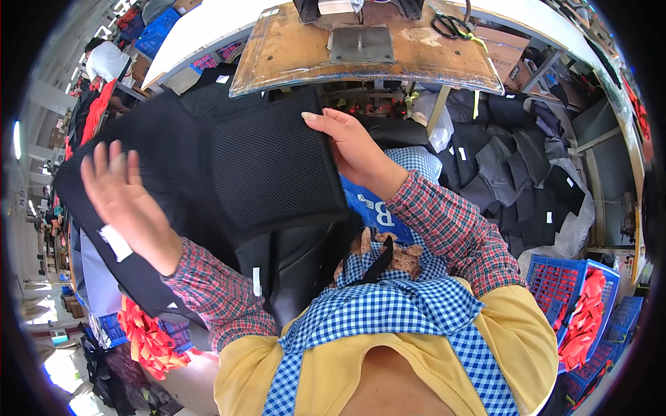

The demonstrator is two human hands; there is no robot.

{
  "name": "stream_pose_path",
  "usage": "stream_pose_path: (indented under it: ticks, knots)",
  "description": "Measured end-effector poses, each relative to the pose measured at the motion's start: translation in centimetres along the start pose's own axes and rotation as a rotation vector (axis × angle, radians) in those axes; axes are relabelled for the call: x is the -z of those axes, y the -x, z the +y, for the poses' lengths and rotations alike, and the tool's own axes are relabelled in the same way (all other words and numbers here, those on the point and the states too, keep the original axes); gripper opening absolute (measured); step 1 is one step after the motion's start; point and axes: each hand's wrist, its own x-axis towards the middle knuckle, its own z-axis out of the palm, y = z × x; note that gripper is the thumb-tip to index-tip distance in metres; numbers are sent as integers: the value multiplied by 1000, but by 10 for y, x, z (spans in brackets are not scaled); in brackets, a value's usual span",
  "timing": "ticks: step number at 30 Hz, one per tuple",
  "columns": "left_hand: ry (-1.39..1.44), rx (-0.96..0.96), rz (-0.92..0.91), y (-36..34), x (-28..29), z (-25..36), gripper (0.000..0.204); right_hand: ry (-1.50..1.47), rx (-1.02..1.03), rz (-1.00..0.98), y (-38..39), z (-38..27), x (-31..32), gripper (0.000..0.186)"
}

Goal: The person is using a sewing machine to assemble padded black fabric components, likely for a backpack or protective gear.

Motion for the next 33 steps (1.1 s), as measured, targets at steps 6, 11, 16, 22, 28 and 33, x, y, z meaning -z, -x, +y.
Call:
stream_pose_path:
  ticks: [6, 11, 16, 22, 28, 33]
  knots:
    - [-354, 3, -1182, 63, -28, -3, 75, -274, -248, 120, -10, 16, 42, 17]
    - [-560, -120, -1010, 92, -52, -40, 33, -275, -240, 251, -9, 18, 57, 20]
    - [-419, 128, -1226, 52, -65, -50, 26, 1197, 676, 498, 0, 10, 58, 43]
    - [-519, 60, -1366, -1, -98, -78, 26, 915, 432, -76, 2, -13, 27, 37]
    - [-498, -9, -1272, -51, -136, -98, 27, 395, 554, 40, -50, 4, 4, 27]
    - [-429, -28, -1279, -90, -181, -114, 30, 289, 619, 106, -92, -12, -8, 24]
